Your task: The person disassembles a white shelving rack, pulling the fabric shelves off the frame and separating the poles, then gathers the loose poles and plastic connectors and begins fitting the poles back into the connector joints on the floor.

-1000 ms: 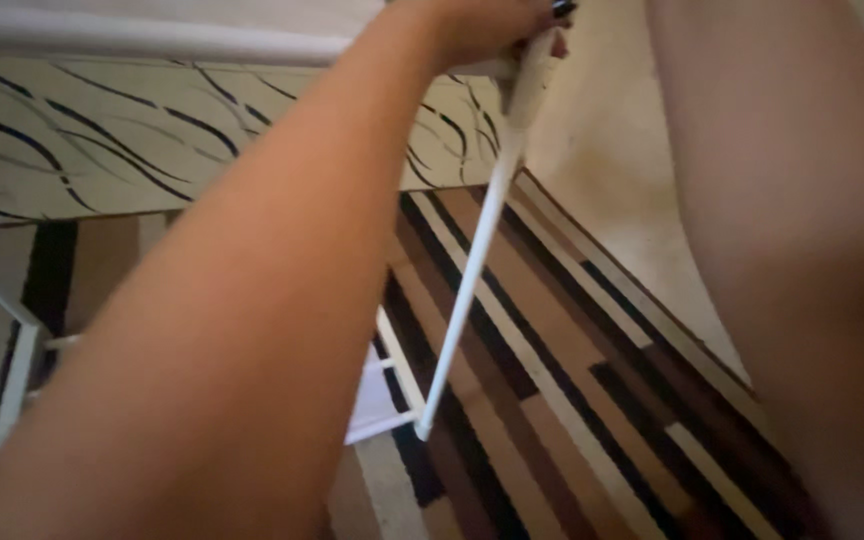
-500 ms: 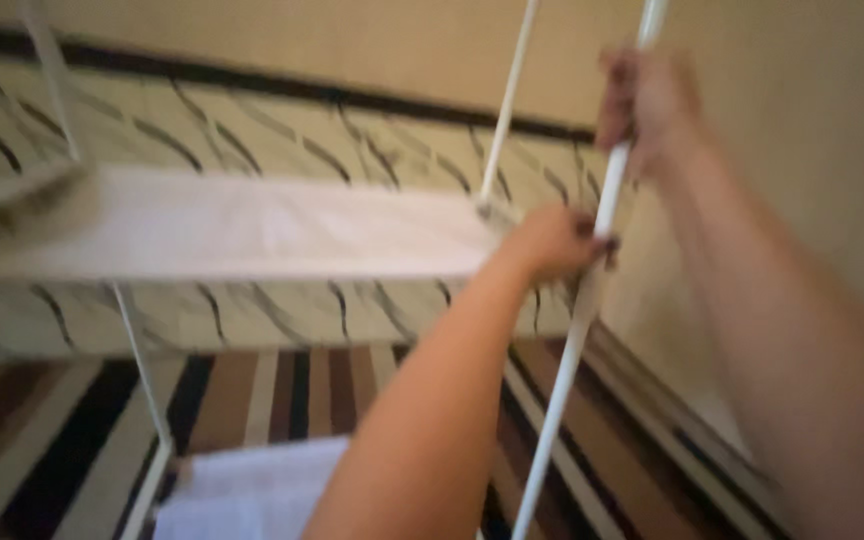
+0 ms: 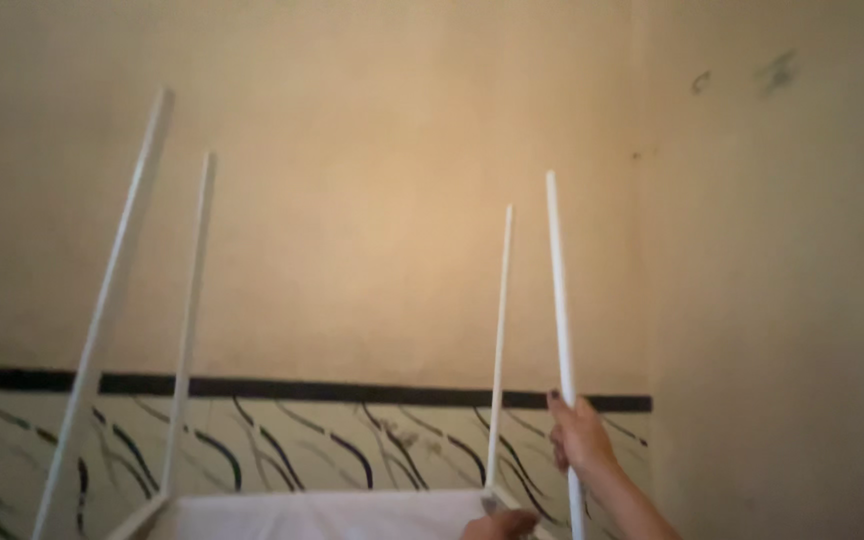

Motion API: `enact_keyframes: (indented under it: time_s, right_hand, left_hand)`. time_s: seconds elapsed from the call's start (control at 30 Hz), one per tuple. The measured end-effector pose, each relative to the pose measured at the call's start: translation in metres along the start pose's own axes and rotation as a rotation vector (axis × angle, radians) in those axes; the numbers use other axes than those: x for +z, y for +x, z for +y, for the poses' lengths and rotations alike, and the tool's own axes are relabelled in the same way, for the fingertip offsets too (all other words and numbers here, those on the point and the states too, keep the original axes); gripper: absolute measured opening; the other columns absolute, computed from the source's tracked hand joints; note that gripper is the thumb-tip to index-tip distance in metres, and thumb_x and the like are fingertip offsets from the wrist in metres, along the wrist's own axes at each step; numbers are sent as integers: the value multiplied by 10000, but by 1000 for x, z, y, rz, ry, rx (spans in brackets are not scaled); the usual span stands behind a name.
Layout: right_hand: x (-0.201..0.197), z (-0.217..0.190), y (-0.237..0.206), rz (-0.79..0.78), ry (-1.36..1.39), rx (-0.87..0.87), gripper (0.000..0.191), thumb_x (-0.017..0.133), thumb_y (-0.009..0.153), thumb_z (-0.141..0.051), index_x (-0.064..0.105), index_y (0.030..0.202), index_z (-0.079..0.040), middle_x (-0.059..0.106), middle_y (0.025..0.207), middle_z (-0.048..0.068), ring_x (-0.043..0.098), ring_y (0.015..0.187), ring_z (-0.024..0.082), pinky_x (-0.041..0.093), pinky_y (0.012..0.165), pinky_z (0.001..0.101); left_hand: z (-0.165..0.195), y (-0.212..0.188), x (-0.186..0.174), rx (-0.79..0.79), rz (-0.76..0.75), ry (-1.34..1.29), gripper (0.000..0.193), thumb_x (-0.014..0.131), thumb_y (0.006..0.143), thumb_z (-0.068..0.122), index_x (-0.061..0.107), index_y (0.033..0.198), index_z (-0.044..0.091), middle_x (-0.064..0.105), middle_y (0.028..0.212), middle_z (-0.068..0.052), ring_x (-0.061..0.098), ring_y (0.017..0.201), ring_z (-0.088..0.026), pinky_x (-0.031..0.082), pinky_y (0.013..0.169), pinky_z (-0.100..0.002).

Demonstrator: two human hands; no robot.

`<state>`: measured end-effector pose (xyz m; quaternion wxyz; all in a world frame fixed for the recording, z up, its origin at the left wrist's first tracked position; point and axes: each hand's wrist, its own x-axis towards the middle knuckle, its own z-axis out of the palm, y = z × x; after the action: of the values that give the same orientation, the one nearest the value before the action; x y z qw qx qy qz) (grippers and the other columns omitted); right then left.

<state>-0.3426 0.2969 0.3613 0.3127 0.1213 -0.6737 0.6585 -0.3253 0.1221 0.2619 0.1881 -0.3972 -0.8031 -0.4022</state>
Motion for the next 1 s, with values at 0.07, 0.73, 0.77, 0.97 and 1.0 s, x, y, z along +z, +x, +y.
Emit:
enact_keyframes:
  time_s: [0.07,0.73,0.77,0.97,1.0]
  right_hand:
    - [-1,3,5,-33,-44,-3,347,546,981,-433,504,981,-88,425,525,65,424,354,219,349,354,395]
    - [54,-93,-15,425,-880,-474,661,855,645,-303,649,1271,-262,585,1323,60,564,1251,325,491,1019,505]
    - [63,-93,-6,381,-894,-501,626,871,627,-324,680,1222,-285,596,1335,11,562,1286,284,487,1073,477]
    - [113,-63,35,11,-974,-507,577,937,613,-432,760,1147,-305,701,1268,-39,594,1344,184,465,1195,350]
    - [128,-51,28,-55,-954,-476,546,909,658,-417,754,1162,-275,732,1236,-23,637,1300,190,493,1172,346]
  left_hand:
    - [-3,2,-28,-21,0,41,352,753,849,226,743,1197,172,725,1088,-92,720,1050,-276,573,930,-387]
    - [33,-87,-310,-85,546,23,415,735,877,224,687,1280,138,813,1080,-78,776,977,-153,597,909,-297]
    - [36,-88,-312,-43,551,71,423,705,866,230,668,1278,137,827,1029,-88,797,916,-168,624,877,-297]
    - [41,-162,-347,-206,651,226,526,737,876,367,621,1348,166,724,1263,-69,671,1245,-200,507,1067,-342]
    - [43,-183,-353,-234,623,200,513,704,903,372,615,1359,154,707,1290,-70,653,1265,-208,497,1075,-346]
